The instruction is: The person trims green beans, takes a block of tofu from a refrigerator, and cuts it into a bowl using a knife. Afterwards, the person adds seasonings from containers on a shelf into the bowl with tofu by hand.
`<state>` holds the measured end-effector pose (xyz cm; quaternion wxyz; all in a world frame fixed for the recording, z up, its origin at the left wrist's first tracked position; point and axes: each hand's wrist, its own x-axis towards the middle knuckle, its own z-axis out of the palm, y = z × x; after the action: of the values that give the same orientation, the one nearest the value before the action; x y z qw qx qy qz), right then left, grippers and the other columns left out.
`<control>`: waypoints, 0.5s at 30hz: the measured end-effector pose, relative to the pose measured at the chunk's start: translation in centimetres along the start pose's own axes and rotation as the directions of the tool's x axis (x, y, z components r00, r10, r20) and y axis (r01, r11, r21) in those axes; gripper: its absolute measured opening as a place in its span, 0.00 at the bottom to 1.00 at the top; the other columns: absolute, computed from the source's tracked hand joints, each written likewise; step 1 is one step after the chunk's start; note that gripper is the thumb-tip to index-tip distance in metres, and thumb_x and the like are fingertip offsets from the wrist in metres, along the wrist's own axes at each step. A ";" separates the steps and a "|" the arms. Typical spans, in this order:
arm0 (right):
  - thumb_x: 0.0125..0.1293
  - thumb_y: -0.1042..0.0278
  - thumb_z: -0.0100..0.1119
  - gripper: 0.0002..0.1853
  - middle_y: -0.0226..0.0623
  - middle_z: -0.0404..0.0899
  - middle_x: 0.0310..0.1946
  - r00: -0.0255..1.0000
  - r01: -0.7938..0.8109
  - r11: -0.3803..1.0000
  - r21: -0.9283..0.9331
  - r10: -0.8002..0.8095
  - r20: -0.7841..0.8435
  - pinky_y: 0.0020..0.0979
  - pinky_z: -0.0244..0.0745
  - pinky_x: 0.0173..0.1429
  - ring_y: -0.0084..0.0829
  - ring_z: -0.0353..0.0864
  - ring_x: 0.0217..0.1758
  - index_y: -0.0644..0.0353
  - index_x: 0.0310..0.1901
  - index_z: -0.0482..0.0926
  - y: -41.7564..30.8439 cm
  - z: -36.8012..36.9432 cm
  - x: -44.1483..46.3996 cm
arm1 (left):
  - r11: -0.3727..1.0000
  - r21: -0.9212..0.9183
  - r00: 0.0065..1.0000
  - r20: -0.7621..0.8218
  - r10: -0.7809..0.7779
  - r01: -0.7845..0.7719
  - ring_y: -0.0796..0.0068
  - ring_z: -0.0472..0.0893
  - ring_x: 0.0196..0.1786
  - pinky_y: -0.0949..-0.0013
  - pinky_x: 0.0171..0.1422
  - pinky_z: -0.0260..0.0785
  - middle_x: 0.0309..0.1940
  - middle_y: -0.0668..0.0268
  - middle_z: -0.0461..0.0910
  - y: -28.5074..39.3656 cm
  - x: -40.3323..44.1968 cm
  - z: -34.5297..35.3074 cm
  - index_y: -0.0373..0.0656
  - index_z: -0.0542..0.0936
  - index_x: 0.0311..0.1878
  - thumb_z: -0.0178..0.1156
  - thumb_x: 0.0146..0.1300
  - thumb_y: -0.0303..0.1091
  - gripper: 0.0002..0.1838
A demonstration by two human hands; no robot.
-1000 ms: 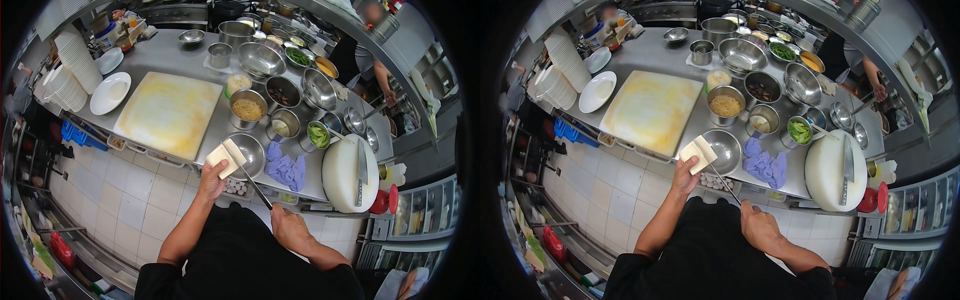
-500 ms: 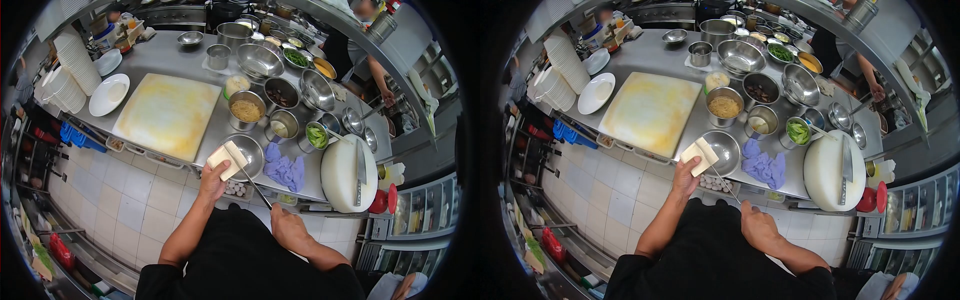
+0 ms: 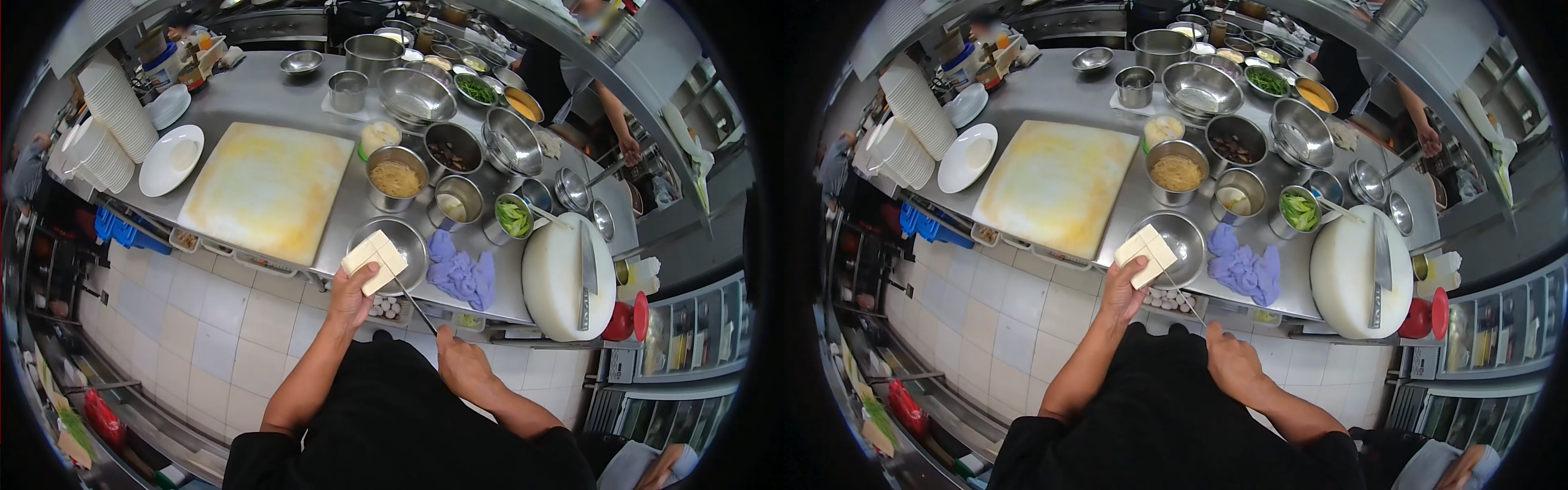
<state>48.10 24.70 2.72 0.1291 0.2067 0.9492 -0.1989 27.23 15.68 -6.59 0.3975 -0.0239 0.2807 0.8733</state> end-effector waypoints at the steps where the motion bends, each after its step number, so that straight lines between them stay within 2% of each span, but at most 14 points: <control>1: 0.62 0.78 0.45 0.05 0.59 0.78 0.26 1.000 -0.005 1.000 0.002 0.005 -0.002 0.54 0.74 0.33 0.58 0.80 0.28 0.68 0.39 0.63 0.0 0.1 0.1 | 1.000 0.008 1.000 -0.012 -0.006 0.006 0.68 0.80 0.54 0.66 0.60 0.74 0.52 0.59 0.79 0.0 0.0 0.1 0.36 0.73 0.57 0.66 0.59 0.24 0.23; 5: 0.62 0.78 0.45 0.07 0.60 0.78 0.24 0.999 -0.025 1.000 0.002 0.024 0.028 0.54 0.74 0.34 0.59 0.80 0.28 0.69 0.41 0.63 0.3 0.8 0.7 | 0.998 0.060 0.999 -0.031 -0.035 0.036 0.68 0.80 0.54 0.67 0.60 0.74 0.51 0.59 0.79 0.2 0.0 0.4 0.35 0.73 0.57 0.66 0.59 0.24 0.22; 7: 0.61 0.78 0.45 0.08 0.60 0.78 0.24 0.999 -0.021 1.000 0.009 0.021 0.036 0.54 0.74 0.34 0.59 0.80 0.28 0.70 0.41 0.63 0.7 1.3 1.0 | 0.996 0.085 1.000 0.008 -0.021 0.020 0.68 0.81 0.53 0.67 0.58 0.75 0.50 0.60 0.80 -0.1 0.4 -0.2 0.35 0.73 0.57 0.67 0.59 0.25 0.23; 10: 0.66 0.74 0.44 0.08 0.61 0.78 0.24 0.997 -0.035 0.999 0.038 0.032 0.070 0.56 0.73 0.34 0.61 0.79 0.28 0.69 0.43 0.64 1.3 1.7 1.5 | 0.986 0.156 0.998 -0.014 -0.055 0.056 0.70 0.81 0.51 0.68 0.56 0.76 0.50 0.61 0.80 -0.3 1.1 -1.4 0.36 0.73 0.57 0.67 0.58 0.27 0.24; 12: 0.71 0.66 0.43 0.10 0.52 0.79 0.24 0.997 0.005 0.990 0.140 -0.015 0.072 0.48 0.75 0.29 0.49 0.80 0.22 0.65 0.43 0.64 2.0 1.1 2.1 | 0.986 0.153 0.998 -0.010 -0.058 0.058 0.70 0.81 0.51 0.67 0.55 0.76 0.49 0.61 0.80 -0.2 1.4 -1.7 0.37 0.73 0.58 0.67 0.59 0.28 0.24; 13: 0.71 0.66 0.43 0.10 0.52 0.79 0.24 0.997 0.007 0.990 0.141 -0.017 0.072 0.48 0.75 0.29 0.49 0.80 0.22 0.65 0.43 0.64 2.1 0.2 2.5 | 0.987 0.147 0.998 -0.005 -0.059 0.059 0.70 0.81 0.50 0.66 0.54 0.76 0.49 0.62 0.80 -0.2 1.6 -1.8 0.37 0.72 0.58 0.67 0.59 0.28 0.24; 14: 0.72 0.63 0.44 0.11 0.46 0.78 0.23 0.967 -0.156 0.919 0.362 0.068 0.244 0.42 0.75 0.27 0.41 0.78 0.20 0.64 0.43 0.65 1.9 -1.2 2.9 | 0.987 0.148 0.998 -0.006 -0.057 0.057 0.70 0.81 0.50 0.66 0.54 0.76 0.49 0.62 0.80 -0.2 2.0 -2.1 0.37 0.72 0.58 0.67 0.59 0.28 0.24; 15: 0.73 0.60 0.44 0.12 0.40 0.77 0.22 0.900 -0.336 0.781 0.526 0.101 0.424 0.35 0.74 0.24 0.32 0.76 0.18 0.62 0.43 0.65 1.7 -2.1 3.1 | 0.985 0.156 0.997 0.027 -0.075 0.070 0.66 0.80 0.52 0.63 0.57 0.75 0.51 0.60 0.79 -0.2 2.4 -2.7 0.38 0.71 0.59 0.66 0.61 0.32 0.24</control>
<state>45.84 28.13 3.05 0.2592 0.3053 0.7672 -0.5009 25.21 16.03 -9.58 0.4342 0.0112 0.3399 0.8341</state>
